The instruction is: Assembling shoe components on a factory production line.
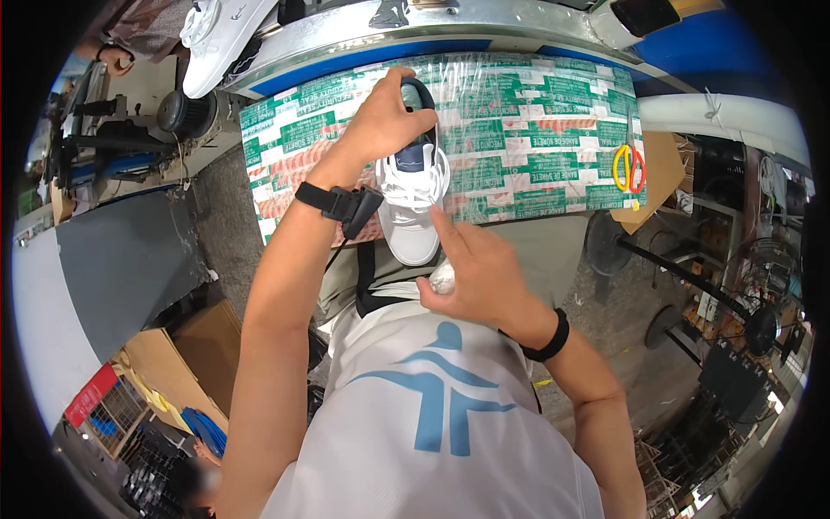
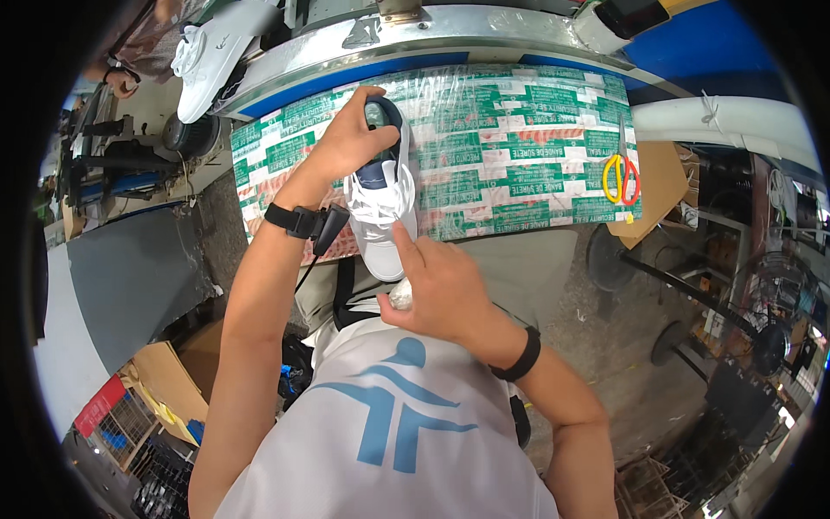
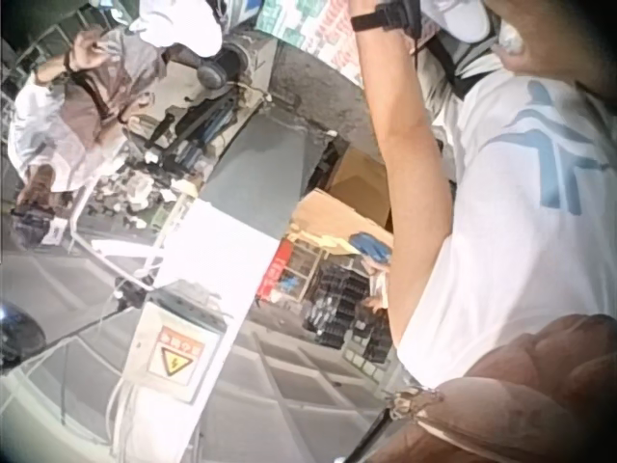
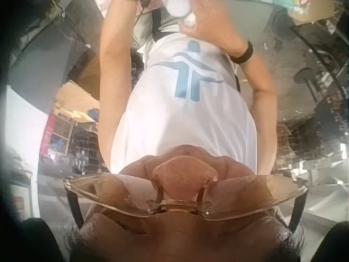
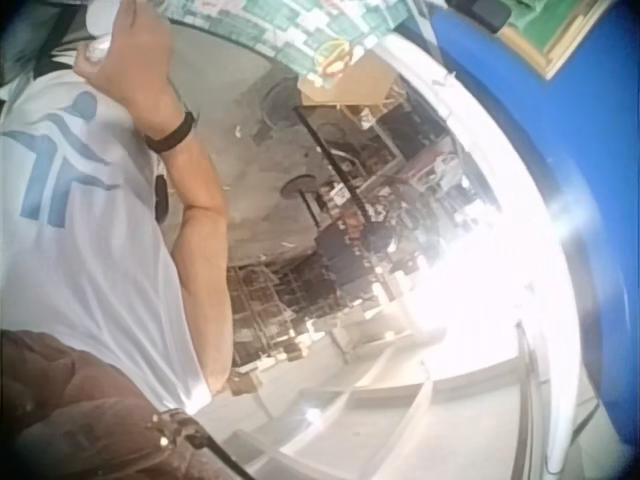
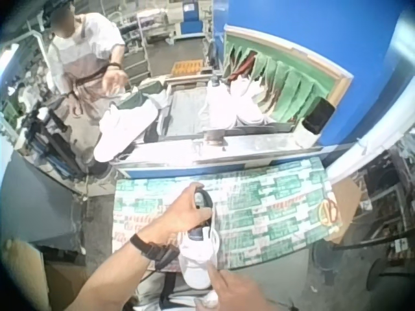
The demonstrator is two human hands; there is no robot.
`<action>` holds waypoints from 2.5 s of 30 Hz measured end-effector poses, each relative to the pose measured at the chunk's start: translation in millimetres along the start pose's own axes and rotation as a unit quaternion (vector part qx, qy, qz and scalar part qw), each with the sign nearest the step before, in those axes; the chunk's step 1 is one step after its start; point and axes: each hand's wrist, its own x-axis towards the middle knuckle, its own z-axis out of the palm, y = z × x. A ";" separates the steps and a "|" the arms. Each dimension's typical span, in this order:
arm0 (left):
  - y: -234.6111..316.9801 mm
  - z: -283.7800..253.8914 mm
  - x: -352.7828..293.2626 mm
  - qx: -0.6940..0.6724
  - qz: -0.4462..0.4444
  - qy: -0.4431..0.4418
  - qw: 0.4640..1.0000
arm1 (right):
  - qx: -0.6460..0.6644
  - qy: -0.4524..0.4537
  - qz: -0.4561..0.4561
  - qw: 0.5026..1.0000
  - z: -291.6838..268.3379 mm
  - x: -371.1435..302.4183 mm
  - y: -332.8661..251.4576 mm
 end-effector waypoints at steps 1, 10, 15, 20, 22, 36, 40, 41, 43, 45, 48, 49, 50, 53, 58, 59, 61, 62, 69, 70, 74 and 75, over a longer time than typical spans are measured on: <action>3.4 2.7 0.6 0.020 0.014 0.013 1.000 | 0.002 0.040 -0.033 0.999 2.4 1.3 3.0; 5.8 -28.6 -12.9 -0.092 0.034 -0.035 0.995 | 0.153 0.042 -0.029 0.987 1.8 2.7 8.2; -12.7 -52.4 -62.2 -0.437 -0.150 0.045 0.885 | 0.117 0.064 0.129 0.983 62.1 24.0 41.3; -64.6 -13.7 -132.5 -0.295 -0.089 0.132 0.942 | 0.204 -0.016 0.114 0.972 58.2 30.0 16.9; -49.5 -18.4 -125.6 -0.352 -0.140 0.135 0.916 | 0.193 -0.019 0.103 0.976 56.0 39.7 18.0; 27.2 -294.6 96.3 0.175 0.116 0.184 0.960 | -0.110 0.172 0.015 0.979 30.2 71.6 167.8; 37.8 -311.1 179.0 0.340 -0.102 0.248 0.901 | -0.081 0.168 0.018 0.982 29.7 76.1 168.8; 31.2 -303.4 193.9 0.379 0.019 0.280 0.882 | -0.081 0.170 0.014 0.982 29.5 77.9 168.4; 38.1 -266.9 212.2 0.443 0.211 0.337 0.804 | -0.083 0.186 0.003 0.979 32.3 80.7 171.3; 50.8 -204.0 259.8 0.304 0.234 0.247 0.890 | -0.090 0.192 -0.001 0.977 31.9 80.5 169.9; 123.9 -95.1 318.8 0.053 -0.036 -0.010 0.998 | -0.111 0.173 0.041 0.978 30.1 65.5 177.9; 104.2 -90.7 342.6 -0.083 0.055 -0.047 0.994 | -0.102 0.159 0.034 0.981 32.9 70.1 177.3; 82.2 -91.4 371.8 0.045 -0.053 0.101 0.992 | -0.092 0.146 0.008 0.985 37.4 76.3 176.8; 86.8 -60.2 382.4 0.009 -0.045 0.222 0.974 | -0.095 0.169 0.025 0.981 41.7 73.8 180.8; 75.4 -99.9 362.6 -0.314 0.043 0.115 0.942 | -0.096 0.152 0.030 0.983 44.5 71.3 177.7; 86.2 -107.6 352.6 -0.347 0.009 0.108 0.931 | -0.098 0.154 0.032 0.983 43.7 70.8 179.6; 119.1 -124.2 313.3 -0.380 -0.001 0.083 0.921 | -0.090 0.159 0.040 0.982 40.0 69.2 177.8; 131.5 -131.1 285.9 -0.380 0.026 0.066 0.922 | -0.090 0.162 0.038 0.982 40.1 67.9 177.0; 117.5 -119.9 50.0 -0.157 0.072 0.133 0.976 | -0.076 0.193 0.035 0.978 34.8 71.0 169.9; 106.6 -100.5 14.8 -0.071 0.087 0.180 0.977 | -0.064 0.201 0.033 0.977 32.4 71.9 165.8; 67.2 -27.9 -78.5 -0.059 -0.165 0.177 0.968 | -0.044 0.201 0.012 0.979 35.2 83.1 158.5; 47.3 2.5 -86.2 0.010 -0.165 0.200 0.966 | -0.061 0.188 0.021 0.980 38.5 80.6 162.1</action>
